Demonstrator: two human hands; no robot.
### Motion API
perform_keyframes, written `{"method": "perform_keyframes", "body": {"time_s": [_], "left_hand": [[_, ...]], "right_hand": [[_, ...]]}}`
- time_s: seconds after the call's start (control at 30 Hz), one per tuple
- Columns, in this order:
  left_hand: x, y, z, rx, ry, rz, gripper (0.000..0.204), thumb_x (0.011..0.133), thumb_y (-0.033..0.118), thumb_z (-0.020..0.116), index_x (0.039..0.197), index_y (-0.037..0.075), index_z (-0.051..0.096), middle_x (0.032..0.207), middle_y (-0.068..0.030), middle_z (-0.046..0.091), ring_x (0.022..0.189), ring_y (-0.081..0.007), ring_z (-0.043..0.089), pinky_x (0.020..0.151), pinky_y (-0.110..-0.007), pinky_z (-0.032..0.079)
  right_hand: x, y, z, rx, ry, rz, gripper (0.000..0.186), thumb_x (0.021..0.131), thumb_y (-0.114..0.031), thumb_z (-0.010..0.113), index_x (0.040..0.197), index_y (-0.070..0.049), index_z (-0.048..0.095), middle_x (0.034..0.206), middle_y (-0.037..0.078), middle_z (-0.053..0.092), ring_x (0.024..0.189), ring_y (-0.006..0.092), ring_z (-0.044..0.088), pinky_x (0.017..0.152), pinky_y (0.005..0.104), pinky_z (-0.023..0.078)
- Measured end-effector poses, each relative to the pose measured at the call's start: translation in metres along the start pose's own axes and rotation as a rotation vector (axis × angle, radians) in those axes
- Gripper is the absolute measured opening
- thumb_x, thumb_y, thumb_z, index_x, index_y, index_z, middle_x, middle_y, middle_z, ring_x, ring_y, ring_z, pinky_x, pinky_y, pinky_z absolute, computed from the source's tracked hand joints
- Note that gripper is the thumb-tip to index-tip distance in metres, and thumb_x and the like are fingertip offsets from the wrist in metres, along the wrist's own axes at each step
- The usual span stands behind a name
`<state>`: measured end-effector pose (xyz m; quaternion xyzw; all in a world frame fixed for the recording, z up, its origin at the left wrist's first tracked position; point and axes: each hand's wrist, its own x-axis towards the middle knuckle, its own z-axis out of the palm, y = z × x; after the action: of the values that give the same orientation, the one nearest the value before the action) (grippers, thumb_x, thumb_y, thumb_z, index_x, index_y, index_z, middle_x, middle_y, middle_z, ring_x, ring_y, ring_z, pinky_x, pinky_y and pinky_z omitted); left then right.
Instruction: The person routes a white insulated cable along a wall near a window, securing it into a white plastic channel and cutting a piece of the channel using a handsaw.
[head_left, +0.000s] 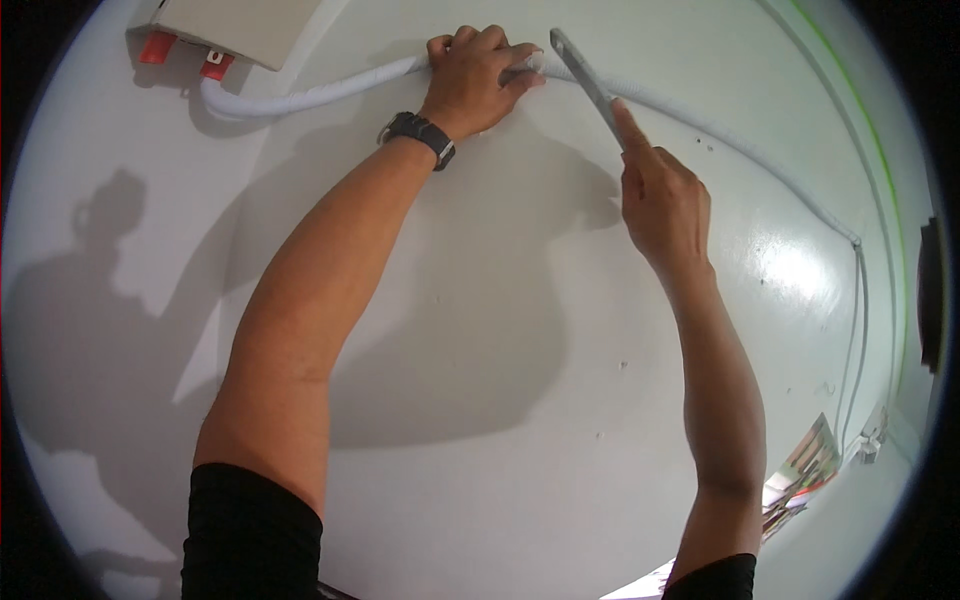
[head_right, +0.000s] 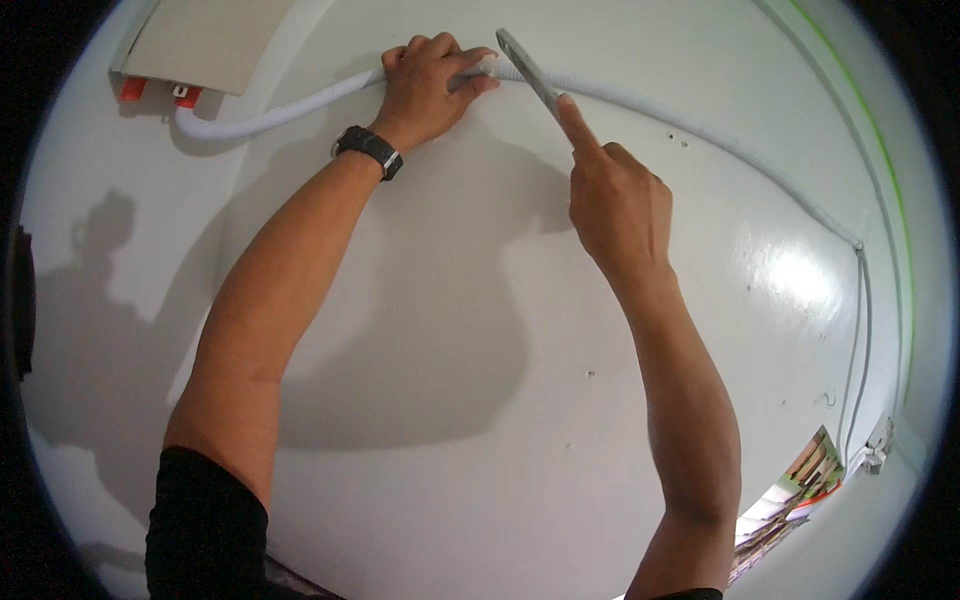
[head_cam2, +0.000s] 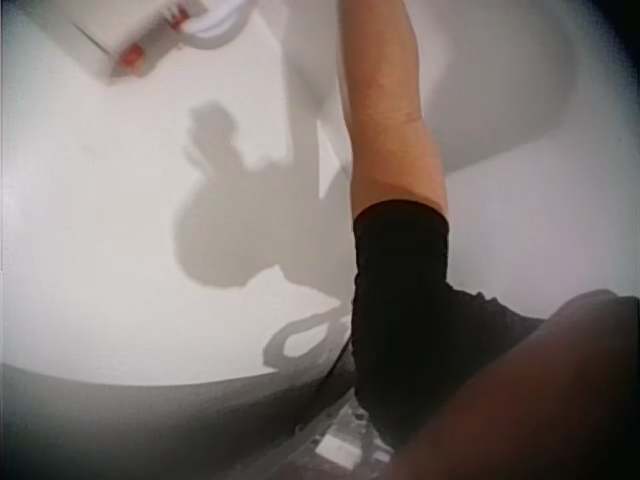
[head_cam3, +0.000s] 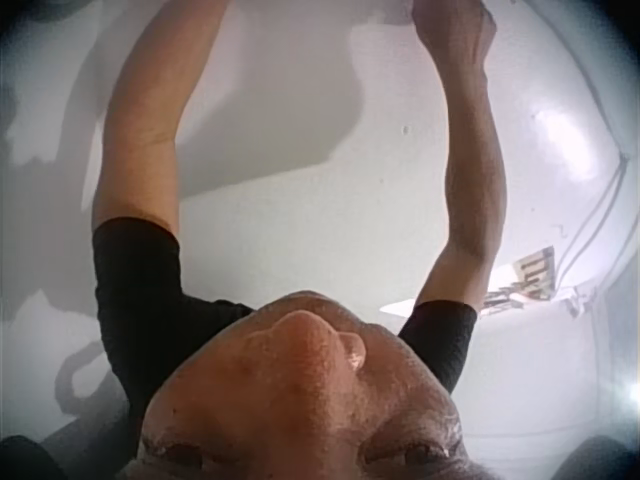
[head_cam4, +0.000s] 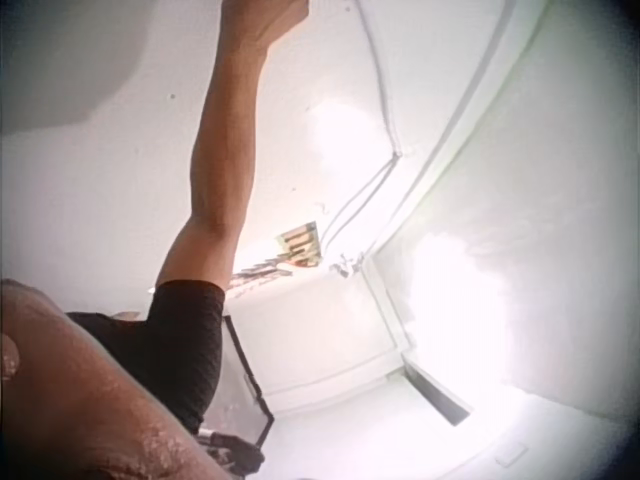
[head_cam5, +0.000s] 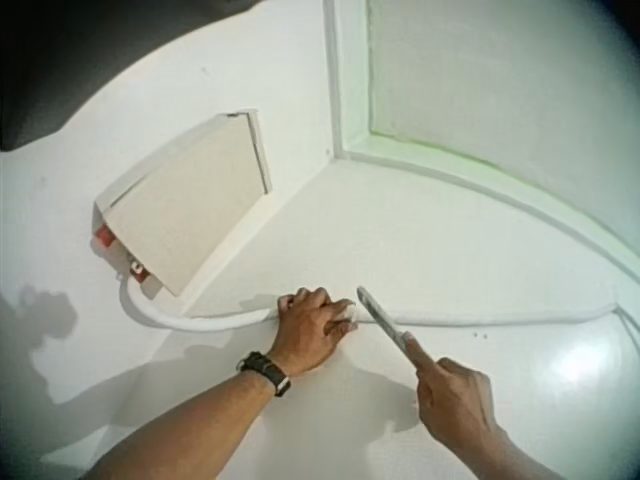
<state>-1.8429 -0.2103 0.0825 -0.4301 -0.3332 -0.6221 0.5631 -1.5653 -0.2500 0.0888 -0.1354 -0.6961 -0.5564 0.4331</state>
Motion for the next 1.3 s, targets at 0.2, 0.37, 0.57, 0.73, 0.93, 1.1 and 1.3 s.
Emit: {"method": "perform_keyframes", "body": {"time_s": [0.2,0.37,0.57,0.73,0.93,1.1,1.3], "left_hand": [[-0.001,0.001,-0.001,-0.017,0.022,0.032,0.035,0.093,0.050,0.072,0.117,0.025,0.078,0.097,0.0065,0.058,0.097,-0.0163,0.050,0.091,-0.041,0.028],[-0.002,0.002,-0.004,-0.014,-0.025,0.002,0.033,0.095,0.048,0.071,0.116,0.023,0.078,0.097,0.0062,0.057,0.100,-0.0164,0.051,0.092,-0.041,0.028],[-0.002,0.002,-0.003,-0.012,-0.080,-0.006,0.031,0.098,0.041,0.068,0.128,0.033,0.073,0.099,0.0069,0.057,0.104,-0.0157,0.052,0.096,-0.041,0.028],[-0.004,-0.009,-0.002,-0.029,-0.033,0.075,0.036,0.099,0.037,0.066,0.136,0.035,0.068,0.107,0.0084,0.060,0.106,-0.0153,0.053,0.096,-0.041,0.029],[-0.003,0.000,-0.001,-0.191,-0.050,-0.059,0.033,0.098,0.024,0.068,0.131,0.030,0.069,0.119,0.0096,0.063,0.113,-0.0153,0.055,0.098,-0.041,0.030],[-0.002,-0.007,0.001,-0.114,0.063,0.027,0.027,0.095,0.022,0.073,0.122,0.027,0.074,0.116,0.0112,0.065,0.110,-0.0156,0.057,0.098,-0.040,0.033],[-0.002,-0.006,-0.001,-0.111,0.027,0.044,0.026,0.095,0.026,0.073,0.121,0.029,0.076,0.103,0.0097,0.064,0.102,-0.0164,0.057,0.095,-0.039,0.034]], "right_hand": [[-0.007,0.002,0.004,0.148,0.130,-0.069,0.071,0.091,0.005,0.065,0.153,-0.029,0.053,0.072,0.002,0.064,0.058,0.0155,0.059,0.053,0.0334,0.052],[-0.001,-0.009,-0.003,0.226,0.287,-0.087,0.074,0.088,0.004,0.067,0.152,-0.031,0.054,0.067,0.002,0.060,0.056,0.0176,0.056,0.050,0.0362,0.049],[0.001,0.002,-0.004,0.017,0.029,-0.063,0.077,0.086,0.006,0.067,0.152,-0.030,0.053,0.069,0.000,0.058,0.057,0.0151,0.055,0.050,0.0338,0.048],[0.002,-0.007,0.005,0.201,0.244,-0.127,0.069,0.092,0.003,0.067,0.151,-0.031,0.054,0.072,0.001,0.060,0.058,0.0144,0.056,0.051,0.0342,0.051],[-0.006,0.013,0.006,0.084,0.070,-0.119,0.070,0.091,0.000,0.069,0.151,-0.032,0.054,0.071,0.000,0.060,0.058,0.0152,0.057,0.050,0.0345,0.052],[0.001,0.016,0.007,0.052,0.089,-0.165,0.072,0.091,0.001,0.067,0.152,-0.033,0.053,0.071,0.000,0.062,0.059,0.0157,0.059,0.050,0.0347,0.051],[0.009,0.009,0.003,0.223,0.360,-0.249,0.073,0.088,0.004,0.067,0.151,-0.031,0.054,0.073,0.001,0.065,0.059,0.0168,0.059,0.052,0.0344,0.050]]}}
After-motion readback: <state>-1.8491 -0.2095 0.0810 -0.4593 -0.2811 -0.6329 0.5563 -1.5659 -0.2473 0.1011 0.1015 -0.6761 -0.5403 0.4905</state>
